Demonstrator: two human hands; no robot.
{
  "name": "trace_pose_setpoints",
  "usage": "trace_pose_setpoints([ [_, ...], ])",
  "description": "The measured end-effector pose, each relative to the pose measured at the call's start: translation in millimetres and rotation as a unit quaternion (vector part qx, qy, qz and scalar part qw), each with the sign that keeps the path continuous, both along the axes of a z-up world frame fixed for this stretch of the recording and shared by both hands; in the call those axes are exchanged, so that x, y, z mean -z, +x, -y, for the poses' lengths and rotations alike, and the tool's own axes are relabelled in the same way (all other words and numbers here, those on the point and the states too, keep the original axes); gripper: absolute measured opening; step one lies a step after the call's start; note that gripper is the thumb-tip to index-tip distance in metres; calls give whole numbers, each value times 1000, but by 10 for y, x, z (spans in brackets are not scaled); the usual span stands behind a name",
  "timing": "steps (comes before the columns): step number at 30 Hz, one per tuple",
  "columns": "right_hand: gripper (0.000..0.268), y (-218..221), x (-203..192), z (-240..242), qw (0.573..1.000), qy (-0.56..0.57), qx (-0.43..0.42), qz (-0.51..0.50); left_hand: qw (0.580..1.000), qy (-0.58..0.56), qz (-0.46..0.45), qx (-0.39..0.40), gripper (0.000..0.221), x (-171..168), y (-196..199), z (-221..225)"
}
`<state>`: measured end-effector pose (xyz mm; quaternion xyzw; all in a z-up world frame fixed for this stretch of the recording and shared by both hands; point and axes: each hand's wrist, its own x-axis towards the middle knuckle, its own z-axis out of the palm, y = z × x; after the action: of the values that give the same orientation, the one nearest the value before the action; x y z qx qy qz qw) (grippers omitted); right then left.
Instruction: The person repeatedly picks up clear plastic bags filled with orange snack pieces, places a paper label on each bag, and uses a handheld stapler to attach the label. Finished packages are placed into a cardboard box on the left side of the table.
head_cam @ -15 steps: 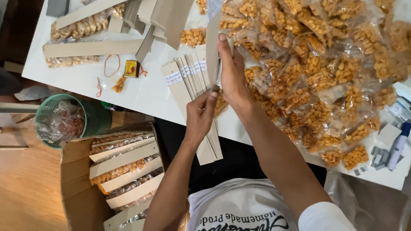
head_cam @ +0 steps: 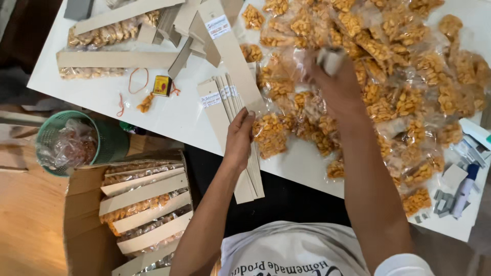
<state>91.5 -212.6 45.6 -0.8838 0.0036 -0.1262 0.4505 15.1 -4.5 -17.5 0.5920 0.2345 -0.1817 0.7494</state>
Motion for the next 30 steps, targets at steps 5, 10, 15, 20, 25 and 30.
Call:
trace_pose_setpoints([
  [5, 22, -287, -201, -185, 961, 106, -236, -96, 994, -92, 23, -60, 52, -699, -8, 149],
  [10, 30, -130, 288, -249, 979, -13, -158, -125, 996, -27, 79, 18, 59, -216, -3, 109],
  [15, 43, -79, 348, -603, 980, 166, -62, -93, 969, 95, 225, 30, 35, 125, 49, 99],
  [20, 71, -208, -66, -882, 911, 395, 76, -95, 931, 178, 309, 81, 33, 90, -70, 101],
  [25, 55, -6, 278, -648, 956, 277, 54, -76, 935, 173, 300, 72, 18, -67, -58, 158],
  [30, 52, 227, 313, -45, 955, -268, 49, -118, 969, 109, 218, -22, 21, -115, -13, 127],
])
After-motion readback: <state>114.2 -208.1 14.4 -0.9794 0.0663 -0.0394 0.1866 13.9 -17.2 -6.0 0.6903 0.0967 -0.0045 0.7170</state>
